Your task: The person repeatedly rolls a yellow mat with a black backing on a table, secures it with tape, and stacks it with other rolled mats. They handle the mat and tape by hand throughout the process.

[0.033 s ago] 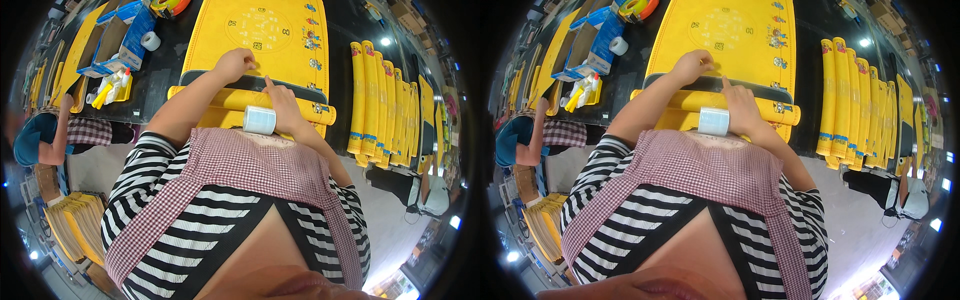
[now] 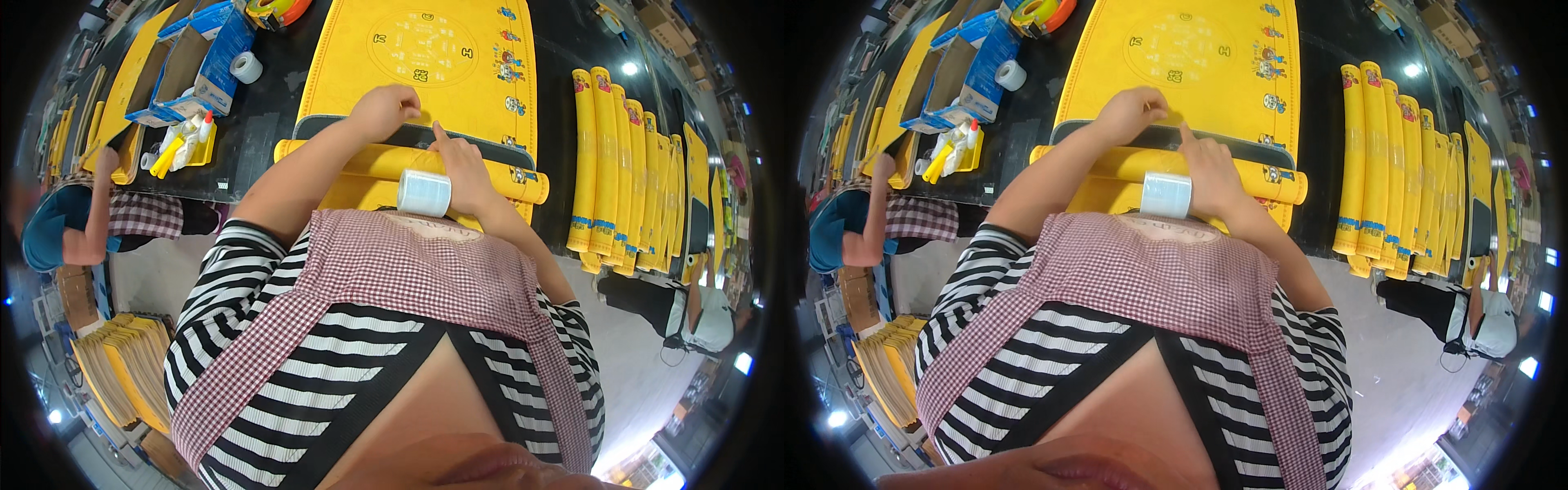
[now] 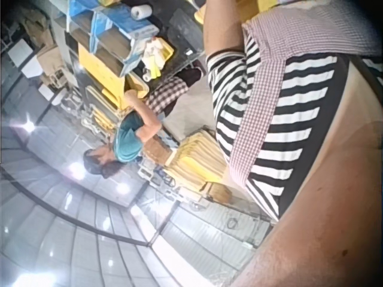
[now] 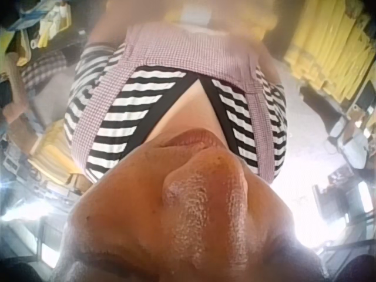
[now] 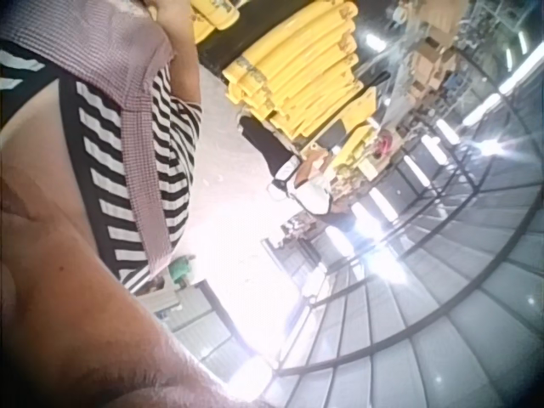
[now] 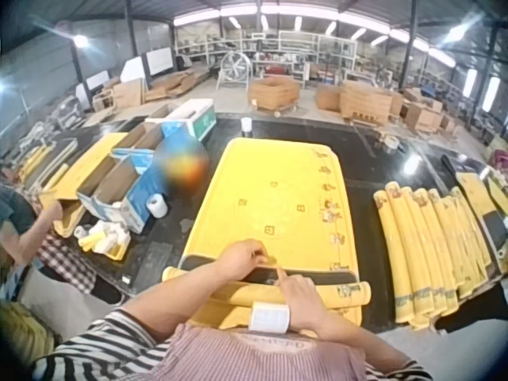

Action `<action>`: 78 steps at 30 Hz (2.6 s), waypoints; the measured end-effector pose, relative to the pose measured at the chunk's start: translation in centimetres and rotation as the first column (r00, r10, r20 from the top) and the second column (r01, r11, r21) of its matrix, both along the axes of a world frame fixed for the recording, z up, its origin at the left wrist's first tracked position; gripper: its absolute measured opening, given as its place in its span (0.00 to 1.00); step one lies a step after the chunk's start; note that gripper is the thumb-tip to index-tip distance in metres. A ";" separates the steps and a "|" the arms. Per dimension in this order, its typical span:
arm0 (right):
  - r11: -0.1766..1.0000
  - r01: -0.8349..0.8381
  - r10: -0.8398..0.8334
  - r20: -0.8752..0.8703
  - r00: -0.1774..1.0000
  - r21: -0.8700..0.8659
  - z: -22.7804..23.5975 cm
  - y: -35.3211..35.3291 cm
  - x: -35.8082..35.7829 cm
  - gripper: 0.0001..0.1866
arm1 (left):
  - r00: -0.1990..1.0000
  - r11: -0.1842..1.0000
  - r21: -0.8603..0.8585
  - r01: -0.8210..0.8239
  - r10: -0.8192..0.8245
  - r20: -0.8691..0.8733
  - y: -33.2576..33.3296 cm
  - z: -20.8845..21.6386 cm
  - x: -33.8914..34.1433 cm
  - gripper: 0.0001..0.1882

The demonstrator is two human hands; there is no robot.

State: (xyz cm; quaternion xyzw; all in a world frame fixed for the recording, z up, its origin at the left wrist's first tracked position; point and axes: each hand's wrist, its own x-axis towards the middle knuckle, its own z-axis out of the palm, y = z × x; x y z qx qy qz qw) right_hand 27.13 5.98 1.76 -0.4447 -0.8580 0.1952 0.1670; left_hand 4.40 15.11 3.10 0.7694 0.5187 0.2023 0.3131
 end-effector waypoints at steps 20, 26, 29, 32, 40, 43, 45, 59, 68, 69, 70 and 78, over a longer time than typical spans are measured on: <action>0.922 -0.018 0.137 -0.283 0.949 0.386 -2.4 5.2 -1.5 0.31 | 0.828 0.940 0.011 0.341 -0.295 -0.476 3.8 1.9 -1.5 0.38; 0.972 0.052 -0.001 -0.218 0.976 0.229 -0.4 12.2 -2.8 0.18 | 0.879 0.914 0.221 0.339 -0.224 -0.422 5.9 -0.4 -1.5 0.33; 0.983 0.163 -0.140 -0.242 0.960 0.078 -0.3 13.7 -2.9 0.13 | 0.923 0.909 0.312 0.277 -0.160 -0.351 5.7 -0.8 -2.2 0.32; 0.986 0.131 -0.106 -0.219 0.970 0.103 -0.6 13.7 -3.0 0.13 | 0.963 0.898 0.386 0.211 -0.123 -0.241 5.0 -1.4 -2.1 0.31; 0.992 0.063 -0.011 -0.410 0.912 0.112 0.9 11.2 -2.2 0.15 | 0.946 0.901 0.374 0.218 -0.102 -0.307 2.7 -1.1 -1.6 0.41; 0.982 0.111 -0.170 -0.457 0.873 -0.154 0.8 9.8 -1.3 0.15 | 0.945 0.803 0.550 0.230 -0.049 -0.323 -0.3 -1.9 -1.7 0.47; 0.957 0.133 -0.234 -0.416 0.879 -0.257 1.0 9.7 -0.5 0.16 | 0.961 0.829 0.517 0.212 -0.080 -0.265 -1.6 -2.6 -2.0 0.44; 0.681 0.231 -0.559 -0.290 0.777 -0.695 3.9 22.0 0.4 0.20 | 0.882 0.969 0.128 0.212 -0.134 -0.451 -0.1 0.3 -1.4 0.32; 0.910 0.385 -0.412 0.453 0.790 0.157 1.6 30.2 11.9 0.16 | 0.882 0.914 0.194 0.355 -0.259 -0.394 -4.0 2.6 -2.4 0.27; 0.922 0.257 -0.385 0.618 0.686 0.290 3.2 30.3 15.6 0.17 | 0.873 0.912 0.150 0.383 -0.304 -0.381 -4.0 2.5 -2.4 0.28; 0.832 0.545 -0.508 0.252 0.823 -0.101 3.7 29.1 17.6 0.15 | 0.868 0.912 0.103 0.397 -0.336 -0.367 -4.3 2.3 -2.5 0.28; 0.274 0.840 -0.518 0.664 0.540 -0.469 0.9 15.5 26.8 0.16 | 0.816 0.892 -0.296 0.341 -0.437 -0.378 -0.5 2.8 -1.3 0.38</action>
